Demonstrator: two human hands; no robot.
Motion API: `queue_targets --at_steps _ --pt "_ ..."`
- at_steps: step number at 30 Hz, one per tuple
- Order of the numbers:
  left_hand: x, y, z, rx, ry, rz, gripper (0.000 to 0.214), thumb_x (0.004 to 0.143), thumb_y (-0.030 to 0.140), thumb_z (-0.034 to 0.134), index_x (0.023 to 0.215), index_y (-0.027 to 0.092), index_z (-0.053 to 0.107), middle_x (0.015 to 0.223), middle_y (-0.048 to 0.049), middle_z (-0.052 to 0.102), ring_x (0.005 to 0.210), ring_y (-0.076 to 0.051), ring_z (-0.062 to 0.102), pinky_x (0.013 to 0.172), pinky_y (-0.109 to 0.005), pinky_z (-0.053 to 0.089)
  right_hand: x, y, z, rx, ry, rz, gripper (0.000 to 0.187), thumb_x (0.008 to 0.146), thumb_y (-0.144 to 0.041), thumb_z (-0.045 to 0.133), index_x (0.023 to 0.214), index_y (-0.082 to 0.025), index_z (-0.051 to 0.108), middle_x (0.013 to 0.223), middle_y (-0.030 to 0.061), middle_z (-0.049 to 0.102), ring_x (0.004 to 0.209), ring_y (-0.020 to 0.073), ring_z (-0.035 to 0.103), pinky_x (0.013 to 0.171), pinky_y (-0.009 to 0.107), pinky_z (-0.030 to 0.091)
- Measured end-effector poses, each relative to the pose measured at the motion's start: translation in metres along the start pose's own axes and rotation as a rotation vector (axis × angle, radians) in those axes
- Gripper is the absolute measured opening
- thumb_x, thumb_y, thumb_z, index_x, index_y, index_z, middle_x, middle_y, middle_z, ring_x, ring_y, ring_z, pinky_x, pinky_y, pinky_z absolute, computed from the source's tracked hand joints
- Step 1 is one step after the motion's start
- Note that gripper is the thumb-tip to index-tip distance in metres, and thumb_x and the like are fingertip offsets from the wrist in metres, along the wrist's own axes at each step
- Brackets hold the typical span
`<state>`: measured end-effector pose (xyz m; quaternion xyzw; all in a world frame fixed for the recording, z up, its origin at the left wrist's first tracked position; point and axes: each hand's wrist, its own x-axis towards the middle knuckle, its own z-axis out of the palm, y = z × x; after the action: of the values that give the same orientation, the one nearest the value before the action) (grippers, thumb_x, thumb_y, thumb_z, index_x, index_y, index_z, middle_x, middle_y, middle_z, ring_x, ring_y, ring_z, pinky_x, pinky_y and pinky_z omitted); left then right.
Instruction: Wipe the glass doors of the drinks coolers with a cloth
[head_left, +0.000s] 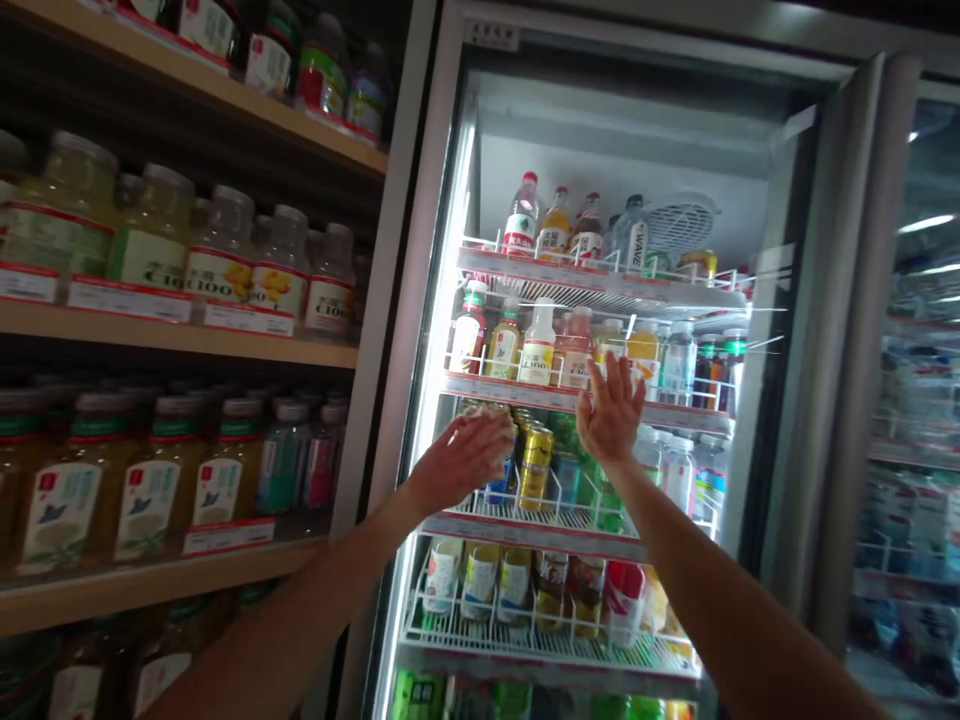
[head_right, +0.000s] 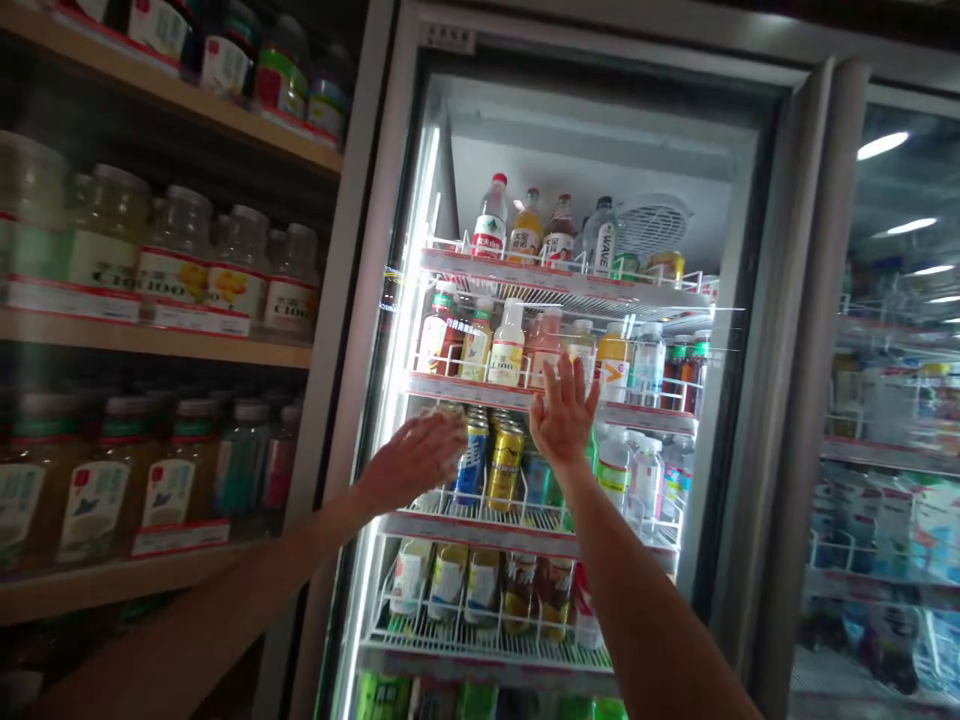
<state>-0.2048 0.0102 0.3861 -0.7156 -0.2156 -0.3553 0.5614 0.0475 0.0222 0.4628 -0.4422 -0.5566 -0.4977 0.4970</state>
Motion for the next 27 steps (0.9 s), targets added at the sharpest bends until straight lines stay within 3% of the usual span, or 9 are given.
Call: queue_targets --at_steps 2,3,7,12,17,18,21,23,27 --pt "0.000 0.000 0.001 0.034 0.031 -0.135 0.047 0.089 0.038 0.046 0.132 0.018 0.042 0.140 -0.0092 0.043 0.136 -0.024 0.027 0.110 -0.046 0.027 0.000 0.000 0.000 0.003 0.008 0.000 0.049 0.088 -0.031 0.034 0.135 -0.019 0.040 0.147 0.0086 0.033 0.139 0.0224 0.019 0.112 0.048 0.015" --pt "-0.001 0.002 0.001 0.027 0.025 -0.103 0.046 0.089 0.037 0.046 0.131 0.018 0.042 0.140 -0.0084 0.043 0.136 -0.024 0.027 0.111 -0.046 0.026 0.000 0.000 0.000 0.005 0.010 -0.001 0.049 0.088 -0.031 0.034 0.135 -0.019 0.041 0.147 0.0087 0.033 0.139 0.0225 0.019 0.112 0.048 0.015" --pt "-0.007 0.012 0.005 -0.060 -0.045 0.257 0.041 0.091 0.039 0.042 0.130 0.028 0.044 0.143 0.0013 0.039 0.135 -0.018 0.030 0.112 -0.039 0.026 -0.001 0.001 0.001 0.006 0.006 0.000 0.049 0.088 -0.031 0.035 0.136 -0.020 0.040 0.147 0.0083 0.032 0.139 0.0222 0.019 0.112 0.048 0.015" --pt "0.001 0.012 0.010 -0.026 0.044 -0.079 0.048 0.088 0.041 0.047 0.132 0.022 0.042 0.142 -0.0065 0.041 0.137 -0.025 0.025 0.111 -0.046 0.026 -0.001 0.001 0.001 0.003 0.017 0.001 0.049 0.087 -0.029 0.036 0.135 -0.019 0.041 0.146 0.0082 0.034 0.139 0.0223 0.020 0.112 0.047 0.016" --pt "-0.001 0.024 0.010 -0.111 -0.034 0.359 0.041 0.090 0.033 0.044 0.130 0.025 0.044 0.146 0.0006 0.036 0.136 -0.018 0.028 0.114 -0.038 0.022 0.000 0.001 0.001 0.024 0.044 0.006 0.049 0.087 -0.028 0.035 0.135 -0.021 0.042 0.145 0.0077 0.037 0.138 0.0228 0.024 0.110 0.048 0.018" --pt "0.000 0.024 0.011 -0.113 -0.026 0.358 0.040 0.090 0.034 0.044 0.130 0.025 0.044 0.146 0.0011 0.035 0.136 -0.018 0.028 0.114 -0.038 0.022 0.000 0.001 0.001 0.030 0.051 0.005 0.048 0.087 -0.028 0.035 0.134 -0.021 0.042 0.144 0.0077 0.038 0.138 0.0228 0.024 0.110 0.048 0.019" --pt "0.003 0.017 0.013 -0.072 0.025 0.083 0.046 0.089 0.040 0.046 0.132 0.024 0.041 0.146 -0.0018 0.035 0.138 -0.023 0.022 0.113 -0.045 0.022 0.000 0.002 0.001 0.040 0.056 -0.004 0.048 0.088 -0.027 0.034 0.135 -0.021 0.042 0.144 0.0073 0.037 0.138 0.0224 0.024 0.111 0.048 0.018" --pt "0.002 0.015 0.013 -0.055 0.028 -0.001 0.050 0.088 0.042 0.048 0.134 0.024 0.039 0.146 -0.0037 0.035 0.139 -0.025 0.019 0.112 -0.048 0.022 -0.001 0.002 0.001 0.048 0.049 -0.007 0.048 0.088 -0.027 0.034 0.135 -0.021 0.041 0.145 0.0073 0.036 0.138 0.0222 0.023 0.111 0.048 0.018" --pt "-0.007 0.023 0.011 -0.111 -0.022 0.296 0.045 0.089 0.036 0.047 0.132 0.025 0.041 0.146 -0.0015 0.035 0.137 -0.019 0.024 0.113 -0.041 0.023 -0.001 0.003 0.002 0.059 0.043 0.004 0.048 0.088 -0.028 0.035 0.135 -0.021 0.042 0.145 0.0079 0.036 0.138 0.0228 0.023 0.111 0.049 0.017"
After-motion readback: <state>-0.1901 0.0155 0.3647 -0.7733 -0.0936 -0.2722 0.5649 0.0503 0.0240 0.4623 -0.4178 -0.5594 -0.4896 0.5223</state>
